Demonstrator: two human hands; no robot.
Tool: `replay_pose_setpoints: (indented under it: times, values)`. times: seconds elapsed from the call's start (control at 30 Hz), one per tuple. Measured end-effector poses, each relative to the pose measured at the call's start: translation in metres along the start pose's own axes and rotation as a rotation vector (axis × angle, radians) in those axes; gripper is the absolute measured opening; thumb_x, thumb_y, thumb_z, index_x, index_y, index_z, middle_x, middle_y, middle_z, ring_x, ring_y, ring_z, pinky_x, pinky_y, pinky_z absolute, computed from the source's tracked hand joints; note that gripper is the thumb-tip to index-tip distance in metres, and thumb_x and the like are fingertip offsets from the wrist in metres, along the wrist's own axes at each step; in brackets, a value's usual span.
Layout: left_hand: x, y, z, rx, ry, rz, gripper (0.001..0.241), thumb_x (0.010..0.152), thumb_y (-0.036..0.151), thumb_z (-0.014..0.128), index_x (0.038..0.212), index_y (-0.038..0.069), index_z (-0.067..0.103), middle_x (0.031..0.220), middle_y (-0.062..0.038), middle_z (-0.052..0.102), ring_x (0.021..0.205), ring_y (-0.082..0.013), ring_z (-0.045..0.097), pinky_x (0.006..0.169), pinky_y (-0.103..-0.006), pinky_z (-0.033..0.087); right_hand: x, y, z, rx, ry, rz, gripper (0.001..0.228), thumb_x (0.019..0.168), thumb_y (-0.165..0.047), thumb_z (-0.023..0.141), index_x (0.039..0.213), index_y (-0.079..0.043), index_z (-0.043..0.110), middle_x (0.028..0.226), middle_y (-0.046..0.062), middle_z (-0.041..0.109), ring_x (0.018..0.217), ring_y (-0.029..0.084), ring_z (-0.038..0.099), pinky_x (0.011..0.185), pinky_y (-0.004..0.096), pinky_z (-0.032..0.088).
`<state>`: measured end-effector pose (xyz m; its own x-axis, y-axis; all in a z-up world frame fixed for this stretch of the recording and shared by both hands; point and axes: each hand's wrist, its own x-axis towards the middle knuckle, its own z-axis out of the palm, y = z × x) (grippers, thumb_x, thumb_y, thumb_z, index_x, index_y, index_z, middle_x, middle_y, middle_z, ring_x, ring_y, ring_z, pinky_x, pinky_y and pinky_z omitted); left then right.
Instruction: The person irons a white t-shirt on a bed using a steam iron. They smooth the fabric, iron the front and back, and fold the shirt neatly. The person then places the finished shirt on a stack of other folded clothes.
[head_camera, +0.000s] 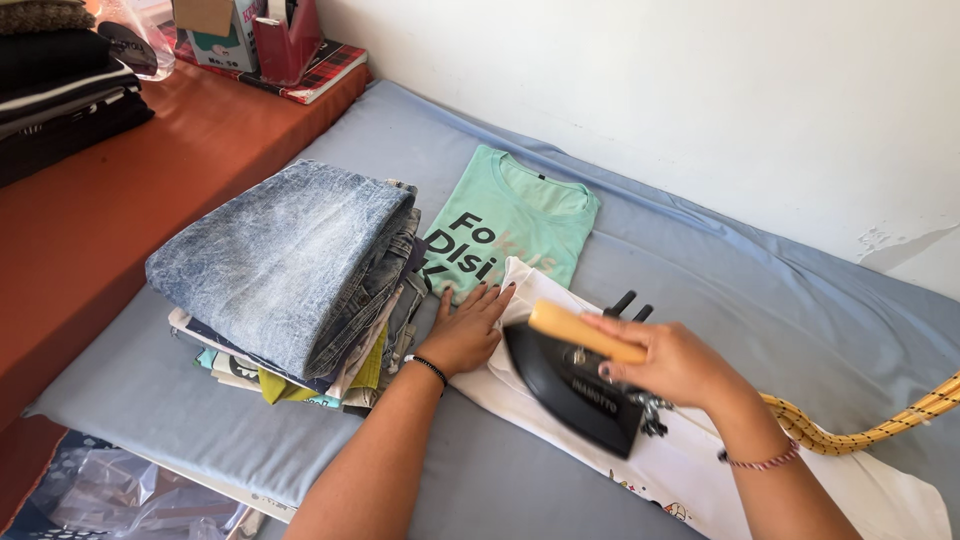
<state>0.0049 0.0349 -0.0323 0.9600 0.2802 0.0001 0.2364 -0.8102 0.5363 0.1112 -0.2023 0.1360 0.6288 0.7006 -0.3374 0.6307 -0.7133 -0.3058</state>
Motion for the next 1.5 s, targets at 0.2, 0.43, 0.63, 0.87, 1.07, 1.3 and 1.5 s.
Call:
replay_pose_setpoints:
  times: [0.2, 0.43, 0.63, 0.87, 1.07, 1.3, 1.5]
  values:
    - [0.0, 0.0, 0.002, 0.009, 0.008, -0.004, 0.074, 0.094, 0.015, 0.043, 0.161, 0.026, 0.016, 0.167, -0.005, 0.024, 0.157, -0.0223, 0.013, 0.122, -0.0608, -0.004, -0.018, 0.011, 0.022, -0.042, 0.263, -0.387, 0.066, 0.076, -0.032, 0.08, 0.137, -0.045, 0.059, 0.106, 0.0, 0.081, 0.065, 0.023, 0.073, 0.064, 0.035, 0.058]
    - [-0.002, 0.002, 0.001, -0.032, 0.015, -0.018, 0.079, 0.09, 0.009, 0.043, 0.162, 0.027, 0.016, 0.166, -0.005, 0.028, 0.157, -0.0222, 0.015, 0.122, -0.0606, -0.003, 0.008, -0.006, 0.014, -0.141, 0.268, 0.128, 0.065, 0.087, -0.045, 0.074, 0.146, -0.055, 0.049, 0.087, 0.013, 0.078, 0.074, 0.03, 0.073, 0.075, 0.039, 0.056]
    - [-0.004, 0.003, -0.002, -0.046, 0.023, -0.009, 0.08, 0.09, 0.009, 0.044, 0.162, 0.027, 0.014, 0.165, -0.006, 0.03, 0.157, -0.0226, 0.016, 0.123, -0.0596, -0.002, 0.011, -0.007, 0.002, -0.014, 0.182, 0.008, 0.073, 0.082, -0.04, 0.078, 0.148, -0.052, 0.048, 0.073, 0.017, 0.074, 0.057, 0.023, 0.061, 0.066, 0.037, 0.053]
    - [0.0, -0.002, 0.004, 0.004, 0.025, 0.001, 0.079, 0.091, 0.011, 0.045, 0.162, 0.024, 0.012, 0.166, -0.006, 0.029, 0.156, -0.0238, 0.016, 0.122, -0.0607, -0.001, -0.041, -0.003, 0.02, -0.049, 0.094, -0.114, 0.074, 0.08, -0.042, 0.078, 0.148, -0.053, 0.05, 0.079, 0.002, 0.079, 0.053, 0.021, 0.063, 0.06, 0.036, 0.054]
    - [0.001, -0.003, 0.004, -0.022, 0.022, 0.008, 0.079, 0.091, 0.01, 0.044, 0.162, 0.024, 0.012, 0.166, -0.005, 0.029, 0.156, -0.024, 0.017, 0.122, -0.0607, -0.001, -0.033, -0.006, 0.031, -0.177, 0.305, -0.081, 0.069, 0.081, -0.045, 0.073, 0.146, -0.055, 0.05, 0.077, 0.007, 0.075, 0.063, 0.027, 0.07, 0.063, 0.039, 0.056]
    - [-0.002, 0.001, 0.001, -0.03, 0.071, 0.021, 0.083, 0.088, 0.007, 0.048, 0.162, 0.025, 0.014, 0.166, -0.01, 0.027, 0.156, -0.0251, 0.017, 0.121, -0.0624, 0.0, 0.008, -0.022, 0.011, -0.039, 0.355, -0.139, 0.068, 0.081, -0.036, 0.075, 0.144, -0.047, 0.051, 0.08, 0.009, 0.075, 0.069, 0.03, 0.071, 0.067, 0.043, 0.054]
    - [-0.007, 0.006, 0.01, 0.059, 0.244, 0.288, 0.066, 0.093, 0.021, 0.058, 0.154, 0.023, 0.032, 0.171, -0.007, 0.024, 0.157, -0.0281, 0.016, 0.116, -0.0713, -0.001, -0.017, 0.005, 0.015, -0.014, 0.249, -0.11, 0.07, 0.083, -0.036, 0.075, 0.147, -0.047, 0.05, 0.08, 0.01, 0.073, 0.067, 0.028, 0.07, 0.067, 0.04, 0.054]
